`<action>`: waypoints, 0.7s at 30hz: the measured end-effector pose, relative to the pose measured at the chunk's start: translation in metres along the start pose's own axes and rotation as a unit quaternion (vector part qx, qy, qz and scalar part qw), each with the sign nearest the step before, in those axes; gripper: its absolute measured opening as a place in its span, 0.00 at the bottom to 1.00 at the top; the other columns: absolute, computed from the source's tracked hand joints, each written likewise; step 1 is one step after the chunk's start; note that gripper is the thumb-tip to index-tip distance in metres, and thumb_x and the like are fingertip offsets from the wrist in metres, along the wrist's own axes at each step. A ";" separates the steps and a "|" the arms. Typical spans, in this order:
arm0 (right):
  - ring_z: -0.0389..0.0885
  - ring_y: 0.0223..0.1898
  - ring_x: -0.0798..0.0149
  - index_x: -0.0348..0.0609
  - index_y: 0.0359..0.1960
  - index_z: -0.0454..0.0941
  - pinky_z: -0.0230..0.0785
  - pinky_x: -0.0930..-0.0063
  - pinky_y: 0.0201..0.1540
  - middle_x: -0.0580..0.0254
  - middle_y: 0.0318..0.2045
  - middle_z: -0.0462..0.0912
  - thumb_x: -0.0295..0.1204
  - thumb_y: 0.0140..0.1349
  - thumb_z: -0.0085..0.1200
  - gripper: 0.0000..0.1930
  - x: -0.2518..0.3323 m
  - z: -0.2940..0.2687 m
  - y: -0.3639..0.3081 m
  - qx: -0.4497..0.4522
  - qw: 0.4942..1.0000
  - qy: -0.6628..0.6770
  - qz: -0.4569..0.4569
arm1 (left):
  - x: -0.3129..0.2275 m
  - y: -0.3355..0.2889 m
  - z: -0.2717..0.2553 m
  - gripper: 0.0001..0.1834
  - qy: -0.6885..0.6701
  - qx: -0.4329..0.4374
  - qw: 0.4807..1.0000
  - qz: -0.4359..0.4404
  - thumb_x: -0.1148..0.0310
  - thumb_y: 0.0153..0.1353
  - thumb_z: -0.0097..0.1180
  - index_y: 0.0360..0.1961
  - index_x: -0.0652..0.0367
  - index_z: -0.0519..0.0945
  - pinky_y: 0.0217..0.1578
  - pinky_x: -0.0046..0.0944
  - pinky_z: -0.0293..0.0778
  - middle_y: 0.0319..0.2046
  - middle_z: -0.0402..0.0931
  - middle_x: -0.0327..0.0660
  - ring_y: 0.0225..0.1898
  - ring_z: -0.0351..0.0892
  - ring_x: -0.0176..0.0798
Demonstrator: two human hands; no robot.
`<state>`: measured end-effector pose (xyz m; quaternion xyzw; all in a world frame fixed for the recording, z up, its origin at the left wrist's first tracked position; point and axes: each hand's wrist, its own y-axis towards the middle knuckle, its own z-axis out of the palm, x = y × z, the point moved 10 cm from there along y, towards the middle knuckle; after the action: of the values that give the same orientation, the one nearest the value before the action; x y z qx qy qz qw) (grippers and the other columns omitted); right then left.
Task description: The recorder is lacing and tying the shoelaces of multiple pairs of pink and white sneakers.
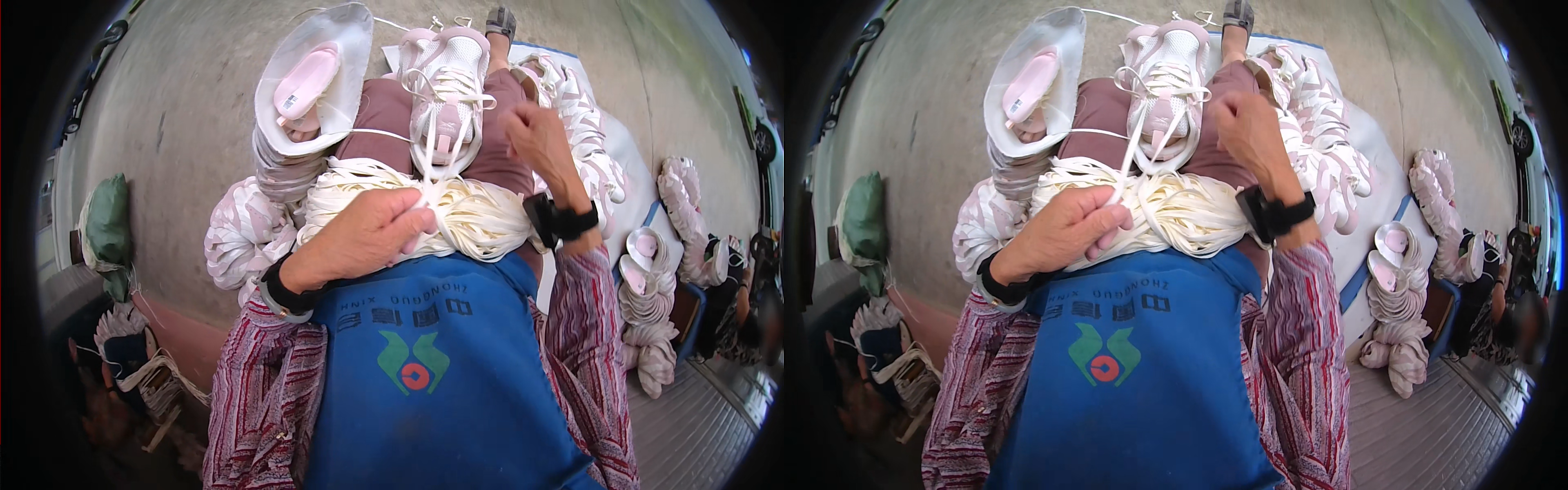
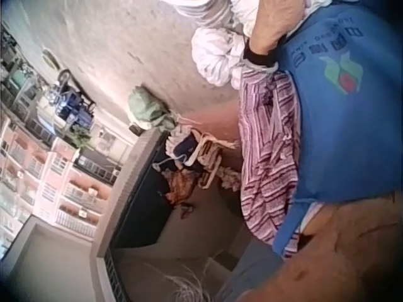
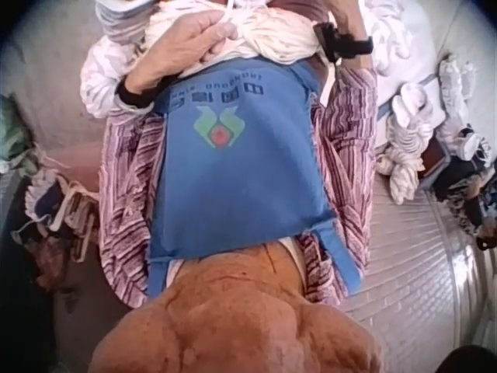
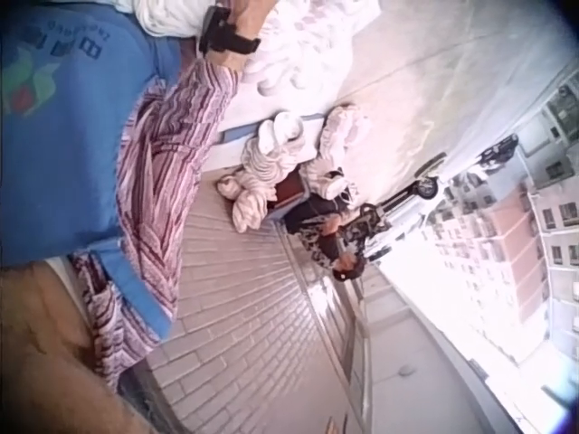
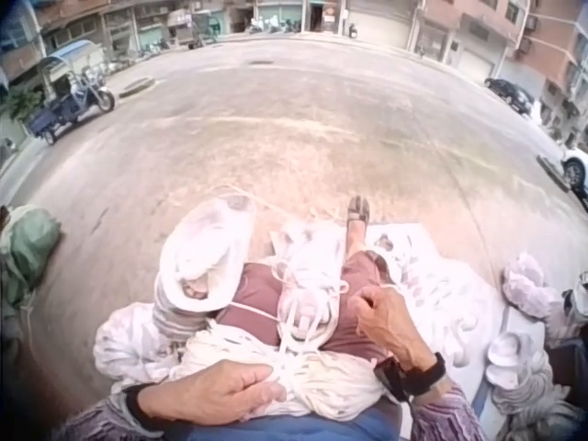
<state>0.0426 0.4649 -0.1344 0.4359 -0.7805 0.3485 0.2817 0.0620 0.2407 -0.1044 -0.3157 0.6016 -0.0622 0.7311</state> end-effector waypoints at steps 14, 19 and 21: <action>0.76 0.21 0.70 0.37 0.52 0.68 0.71 0.77 0.22 0.58 0.29 0.79 0.32 0.69 0.43 0.14 0.019 0.107 -0.059 0.136 0.760 0.606 0.190 | -0.010 0.006 0.028 0.15 0.121 0.083 0.989 0.005 0.61 0.70 0.43 0.36 0.61 0.77 0.27 0.30 0.68 0.20 0.71 0.34 0.23 0.71 0.28; 0.69 0.13 0.73 0.38 0.51 0.65 0.63 0.79 0.13 0.57 0.28 0.77 0.29 0.67 0.46 0.13 0.017 0.088 -0.062 0.041 0.795 0.598 0.099 | 0.007 0.014 -0.005 0.15 0.051 0.004 0.999 0.007 0.62 0.68 0.44 0.37 0.63 0.77 0.31 0.29 0.70 0.25 0.74 0.35 0.28 0.73 0.28; 0.68 0.12 0.75 0.38 0.49 0.68 0.61 0.80 0.12 0.58 0.27 0.77 0.28 0.66 0.45 0.12 0.020 0.082 -0.065 0.023 0.810 0.579 0.089 | -0.013 0.021 -0.050 0.14 -0.026 -0.192 0.976 0.095 0.62 0.68 0.45 0.39 0.63 0.76 0.33 0.28 0.70 0.26 0.74 0.36 0.28 0.72 0.28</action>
<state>0.0799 0.3662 -0.1492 0.0880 -0.4999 0.5775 0.6394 0.0064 0.2445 -0.1086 -0.3929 0.6100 0.1324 0.6753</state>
